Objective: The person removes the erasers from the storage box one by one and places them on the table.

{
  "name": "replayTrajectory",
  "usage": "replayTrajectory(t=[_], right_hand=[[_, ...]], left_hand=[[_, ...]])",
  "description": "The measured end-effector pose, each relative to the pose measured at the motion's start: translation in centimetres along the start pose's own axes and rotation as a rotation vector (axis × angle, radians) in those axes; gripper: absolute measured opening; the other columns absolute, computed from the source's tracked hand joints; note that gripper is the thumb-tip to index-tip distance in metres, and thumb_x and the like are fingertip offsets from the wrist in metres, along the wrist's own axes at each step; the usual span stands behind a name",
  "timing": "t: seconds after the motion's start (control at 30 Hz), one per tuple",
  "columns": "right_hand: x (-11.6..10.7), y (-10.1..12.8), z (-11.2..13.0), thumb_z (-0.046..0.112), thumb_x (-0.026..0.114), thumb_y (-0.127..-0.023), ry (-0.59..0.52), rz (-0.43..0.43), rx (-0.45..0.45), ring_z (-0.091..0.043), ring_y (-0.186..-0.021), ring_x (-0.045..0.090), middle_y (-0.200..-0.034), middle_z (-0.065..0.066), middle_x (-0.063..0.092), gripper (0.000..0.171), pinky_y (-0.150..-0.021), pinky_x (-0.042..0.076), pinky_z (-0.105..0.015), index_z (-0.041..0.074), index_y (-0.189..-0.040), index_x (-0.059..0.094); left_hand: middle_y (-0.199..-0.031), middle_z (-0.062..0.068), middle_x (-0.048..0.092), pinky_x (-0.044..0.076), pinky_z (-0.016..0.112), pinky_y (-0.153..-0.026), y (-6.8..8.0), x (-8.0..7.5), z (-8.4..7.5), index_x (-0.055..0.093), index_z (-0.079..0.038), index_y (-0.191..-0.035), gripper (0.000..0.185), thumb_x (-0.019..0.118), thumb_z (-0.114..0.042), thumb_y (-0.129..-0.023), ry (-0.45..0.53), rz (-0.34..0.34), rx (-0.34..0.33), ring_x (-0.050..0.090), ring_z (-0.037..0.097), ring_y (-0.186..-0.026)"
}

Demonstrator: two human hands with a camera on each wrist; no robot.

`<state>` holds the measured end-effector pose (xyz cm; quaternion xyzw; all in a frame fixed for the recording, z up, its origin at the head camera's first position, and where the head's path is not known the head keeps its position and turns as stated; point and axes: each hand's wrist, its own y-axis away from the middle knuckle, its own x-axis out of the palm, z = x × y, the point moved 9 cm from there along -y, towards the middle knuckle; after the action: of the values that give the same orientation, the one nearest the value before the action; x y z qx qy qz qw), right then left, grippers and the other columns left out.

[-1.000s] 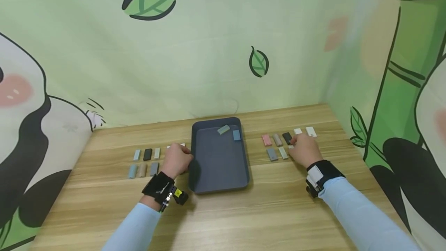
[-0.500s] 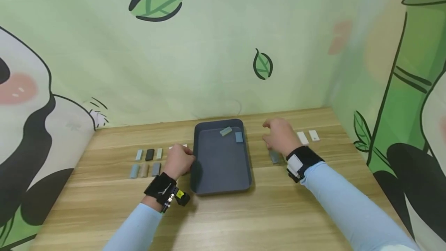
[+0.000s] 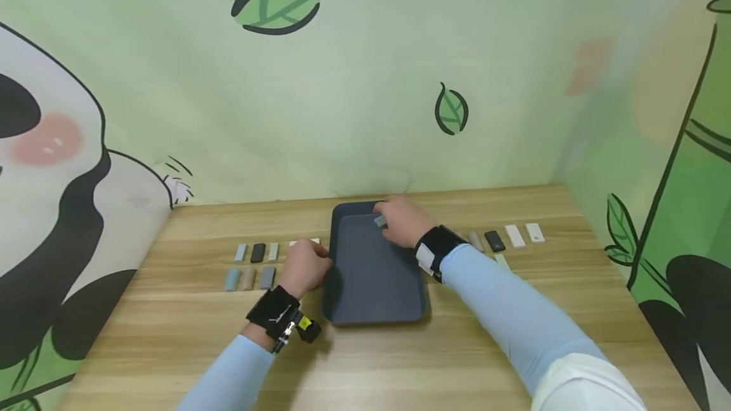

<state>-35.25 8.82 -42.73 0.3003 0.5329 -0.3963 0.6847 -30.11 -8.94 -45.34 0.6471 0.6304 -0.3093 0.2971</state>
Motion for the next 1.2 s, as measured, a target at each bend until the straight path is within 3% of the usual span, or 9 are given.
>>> replayTrajectory(t=[0.23, 0.5, 0.6, 0.73, 0.87, 1.2], right_hand=[[1.8, -1.6, -0.1, 0.016, 0.065, -0.084, 0.011, 0.078, 0.013, -0.028, -0.118, 0.053, -0.126, -0.014, 0.057, 0.042, -0.099, 0.043, -0.041, 0.007, -0.124, 0.057], [3.5, -2.5, -1.3, 0.011, 0.058, -0.087, -0.003, 0.164, 0.048, -0.031, -0.118, 0.052, -0.126, -0.016, 0.057, 0.041, -0.098, 0.043, -0.042, 0.005, -0.127, 0.054], [3.5, -2.6, -1.4, 0.007, 0.055, -0.087, 0.002, 0.159, 0.044, -0.031, -0.118, 0.053, -0.123, -0.016, 0.058, 0.039, -0.099, 0.042, -0.042, 0.004, -0.126, 0.056], [3.5, -2.7, -1.5, 0.003, 0.054, -0.086, 0.008, 0.153, 0.048, -0.030, -0.116, 0.054, -0.121, -0.015, 0.060, 0.037, -0.098, 0.043, -0.041, 0.004, -0.123, 0.058], [3.5, -2.8, -1.2, 0.001, 0.056, -0.083, 0.033, 0.149, 0.041, -0.030, -0.114, 0.056, -0.119, -0.014, 0.063, 0.036, -0.096, 0.045, -0.040, 0.004, -0.118, 0.062], [4.0, -2.5, -0.4, -0.004, 0.055, -0.082, -0.022, 0.162, 0.030, -0.028, -0.112, 0.058, -0.117, -0.012, 0.064, 0.033, -0.093, 0.047, -0.040, 0.005, -0.113, 0.066]], left_hand=[[-0.050, -0.003, 0.052, 0.034, 0.025, -0.041, 0.2, 0.7, 0.1, 0.062, -0.011, -0.055, 0.021, 0.060, -0.007, -0.076, 0.005, 0.029, -0.033, 0.045, 0.011, -0.042], [-0.043, -0.005, 0.038, 0.024, 0.024, -0.038, 0.1, 0.8, -0.4, 0.051, -0.013, -0.047, 0.031, 0.059, -0.006, -0.076, 0.006, 0.036, -0.032, 0.033, 0.010, -0.036], [-0.046, -0.004, 0.047, 0.030, 0.024, -0.039, -0.1, 0.7, -0.4, 0.058, -0.011, -0.051, 0.026, 0.060, -0.006, -0.077, 0.001, 0.027, -0.034, 0.040, 0.011, -0.039], [-0.062, 0.003, 0.063, 0.040, 0.026, -0.044, -0.2, 0.5, -0.2, 0.068, -0.009, -0.065, 0.014, 0.061, -0.008, -0.077, -0.008, 0.017, -0.048, 0.053, 0.014, -0.049], [-0.074, 0.007, 0.067, 0.044, 0.026, -0.048, -0.2, 0.5, 0.2, 0.071, -0.007, -0.074, 0.010, 0.062, -0.009, -0.078, -0.014, 0.019, -0.070, 0.058, 0.016, -0.056], [-0.062, 0.003, 0.063, 0.042, 0.026, -0.044, -0.3, 0.4, 0.7, 0.067, -0.009, -0.063, 0.015, 0.062, -0.008, -0.077, -0.018, 0.015, -0.074, 0.054, 0.015, -0.049]])
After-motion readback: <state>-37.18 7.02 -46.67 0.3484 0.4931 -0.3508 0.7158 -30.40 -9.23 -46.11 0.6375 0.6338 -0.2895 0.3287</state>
